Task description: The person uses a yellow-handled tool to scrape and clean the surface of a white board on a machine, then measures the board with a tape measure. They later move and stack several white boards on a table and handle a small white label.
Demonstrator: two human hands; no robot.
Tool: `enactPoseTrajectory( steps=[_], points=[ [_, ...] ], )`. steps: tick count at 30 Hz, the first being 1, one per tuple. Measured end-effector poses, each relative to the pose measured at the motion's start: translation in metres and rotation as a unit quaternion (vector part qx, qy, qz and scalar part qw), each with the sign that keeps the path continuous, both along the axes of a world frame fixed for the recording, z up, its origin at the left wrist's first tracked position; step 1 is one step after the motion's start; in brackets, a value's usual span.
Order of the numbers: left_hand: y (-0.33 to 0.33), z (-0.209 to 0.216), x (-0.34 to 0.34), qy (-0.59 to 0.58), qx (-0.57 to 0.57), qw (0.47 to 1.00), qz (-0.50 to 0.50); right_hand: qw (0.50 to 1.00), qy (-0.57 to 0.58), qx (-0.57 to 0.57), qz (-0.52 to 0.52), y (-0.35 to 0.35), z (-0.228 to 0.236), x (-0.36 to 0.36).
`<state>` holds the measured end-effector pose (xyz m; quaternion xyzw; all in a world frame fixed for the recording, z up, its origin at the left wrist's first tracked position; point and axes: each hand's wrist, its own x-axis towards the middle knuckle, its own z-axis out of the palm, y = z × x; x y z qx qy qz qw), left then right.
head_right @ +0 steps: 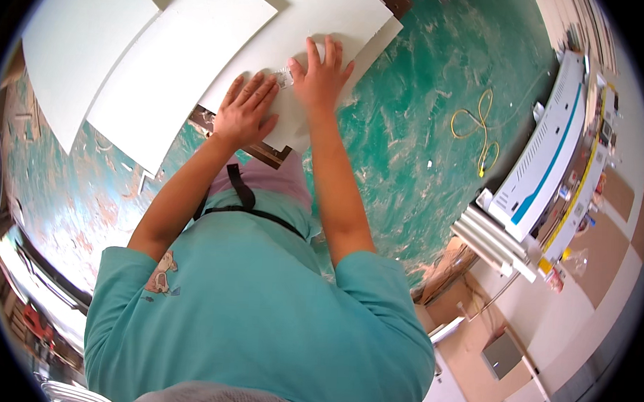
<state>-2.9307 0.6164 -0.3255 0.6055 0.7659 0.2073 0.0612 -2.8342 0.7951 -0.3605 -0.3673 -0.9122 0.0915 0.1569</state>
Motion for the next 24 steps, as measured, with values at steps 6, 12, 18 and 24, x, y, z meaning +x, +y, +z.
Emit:
enactPoseTrajectory(
  steps=[6,12,18,24],
  points=[
    [0.013,0.008,0.04,0.025,0.022,0.987,0.154,0.99,0.048,-0.002,0.129,0.01,0.019,0.003],
    [0.024,0.011,0.065,0.047,-0.024,0.975,0.216,0.983,0.066,-0.013,0.171,0.041,0.01,-0.003],
    [0.031,0.021,0.078,0.075,-0.057,0.961,0.259,0.963,0.044,-0.048,0.263,0.042,0.024,0.013],
    [0.038,0.031,0.08,0.069,-0.071,0.961,0.259,0.959,0.082,-0.112,0.245,0.044,0.026,0.019]
  ],
)
